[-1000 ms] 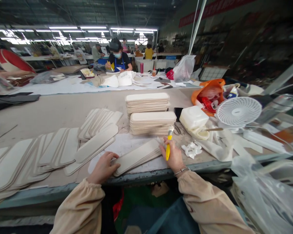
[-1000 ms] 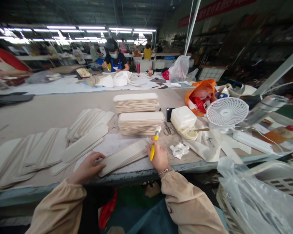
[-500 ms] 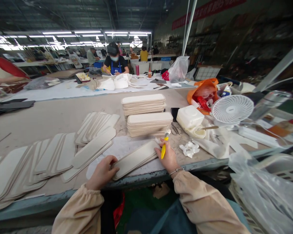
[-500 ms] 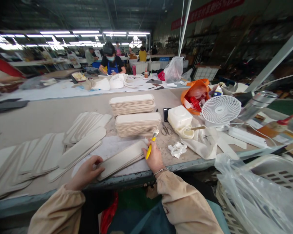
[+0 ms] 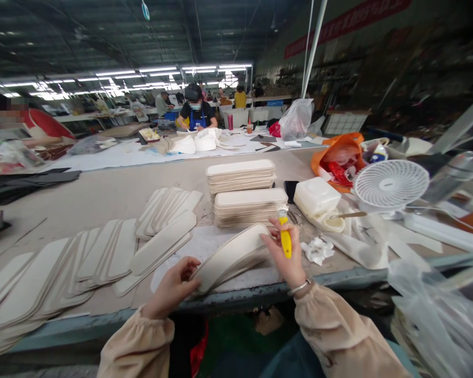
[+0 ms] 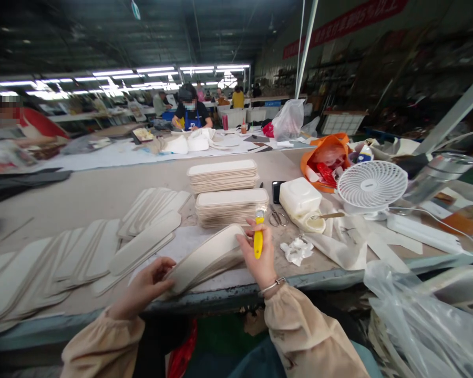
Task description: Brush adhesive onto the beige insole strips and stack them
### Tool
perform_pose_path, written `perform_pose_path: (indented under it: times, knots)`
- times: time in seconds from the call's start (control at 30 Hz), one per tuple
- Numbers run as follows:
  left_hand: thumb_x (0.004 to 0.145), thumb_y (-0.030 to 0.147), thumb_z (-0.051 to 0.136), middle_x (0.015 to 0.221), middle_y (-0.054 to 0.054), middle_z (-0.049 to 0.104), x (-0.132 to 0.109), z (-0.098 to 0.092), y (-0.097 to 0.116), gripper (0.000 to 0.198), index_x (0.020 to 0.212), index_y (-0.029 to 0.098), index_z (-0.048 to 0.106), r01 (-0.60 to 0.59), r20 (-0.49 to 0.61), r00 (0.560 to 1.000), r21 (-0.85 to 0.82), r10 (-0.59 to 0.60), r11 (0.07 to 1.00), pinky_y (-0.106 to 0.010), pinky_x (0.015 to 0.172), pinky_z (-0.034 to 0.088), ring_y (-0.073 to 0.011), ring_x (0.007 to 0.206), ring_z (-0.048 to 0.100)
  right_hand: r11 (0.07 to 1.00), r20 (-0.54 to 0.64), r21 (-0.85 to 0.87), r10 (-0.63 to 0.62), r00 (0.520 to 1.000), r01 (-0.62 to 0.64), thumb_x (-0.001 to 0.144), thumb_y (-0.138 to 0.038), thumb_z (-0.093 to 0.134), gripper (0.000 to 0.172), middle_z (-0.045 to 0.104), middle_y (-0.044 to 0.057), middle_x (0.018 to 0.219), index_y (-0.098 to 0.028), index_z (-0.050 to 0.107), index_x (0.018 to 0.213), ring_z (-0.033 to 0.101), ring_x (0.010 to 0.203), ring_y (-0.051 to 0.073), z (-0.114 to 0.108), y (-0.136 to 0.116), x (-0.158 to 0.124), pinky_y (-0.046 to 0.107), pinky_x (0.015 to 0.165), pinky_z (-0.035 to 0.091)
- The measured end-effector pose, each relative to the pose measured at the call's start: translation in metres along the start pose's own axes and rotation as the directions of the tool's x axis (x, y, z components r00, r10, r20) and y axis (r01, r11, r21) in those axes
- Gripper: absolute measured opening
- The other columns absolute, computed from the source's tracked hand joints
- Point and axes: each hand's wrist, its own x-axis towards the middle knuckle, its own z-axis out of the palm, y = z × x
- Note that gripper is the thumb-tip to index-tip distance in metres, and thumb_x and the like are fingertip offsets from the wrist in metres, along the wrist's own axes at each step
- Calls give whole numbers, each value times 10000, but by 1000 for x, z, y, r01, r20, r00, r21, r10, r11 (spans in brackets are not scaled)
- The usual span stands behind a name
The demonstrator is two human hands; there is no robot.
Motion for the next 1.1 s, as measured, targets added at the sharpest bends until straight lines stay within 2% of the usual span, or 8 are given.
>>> perform_pose_path:
  times: [0.07,0.17,0.33,0.43,0.57,0.7,0.9,1.1]
  knots:
    - [653,366,733,830,-9,632,-5,7,9,379,960,183,606,29,82,997,-223,-11,974,-275,686,446,-174,773,586,998,8,58,-40,999,40,836,-336,711,416,588,127,1340,-279,342,1019,677,885,169,1,-21,16,321,744,585]
    - [614,391,785,924,-52,693,-10,29,25,483,1025,168,660,106,259,965,-539,44,836,-268,693,453,-198,830,623,987,35,125,-110,993,105,823,-327,729,434,593,108,1340,-285,332,995,670,860,163,3,-50,42,324,755,573]
    - [607,393,802,874,-106,745,-8,84,43,511,1040,130,736,351,488,869,-730,87,587,-286,645,487,-221,731,681,979,134,177,-123,983,98,818,-343,728,423,633,85,1290,-281,332,954,602,665,122,14,-69,66,296,650,531]
    - [679,460,783,825,-146,752,-5,110,43,456,957,99,760,378,483,872,-768,80,517,-326,689,529,-252,755,714,978,163,201,-93,982,59,819,-337,731,418,662,60,1240,-275,336,941,561,623,105,22,-61,66,281,628,497]
    - [691,485,798,750,-136,751,-2,125,41,441,910,104,759,384,423,906,-788,-31,480,-308,612,547,-239,681,719,979,193,205,-34,981,-6,829,-315,730,399,694,38,1165,-269,348,936,575,651,110,28,-46,58,271,638,477]
    - [706,489,802,731,-112,751,0,126,38,429,899,110,748,344,337,936,-809,-105,477,-279,592,552,-195,616,700,989,227,147,-18,974,-16,834,-320,726,382,683,49,1182,-265,366,949,636,743,137,34,-36,52,284,670,499]
    - [695,525,800,719,-111,752,-1,124,35,462,880,105,746,333,324,940,-799,-108,501,-256,571,535,-181,599,693,995,237,100,-7,971,-17,861,-351,690,358,676,53,1161,-268,359,969,672,958,200,44,-27,49,341,771,549]
    - [682,527,805,693,-113,751,-4,119,38,493,911,95,747,339,325,938,-793,-119,507,-264,547,527,-195,588,693,997,231,68,-36,972,21,870,-363,669,348,685,56,1129,-272,348,969,683,894,196,46,-24,50,333,752,556]
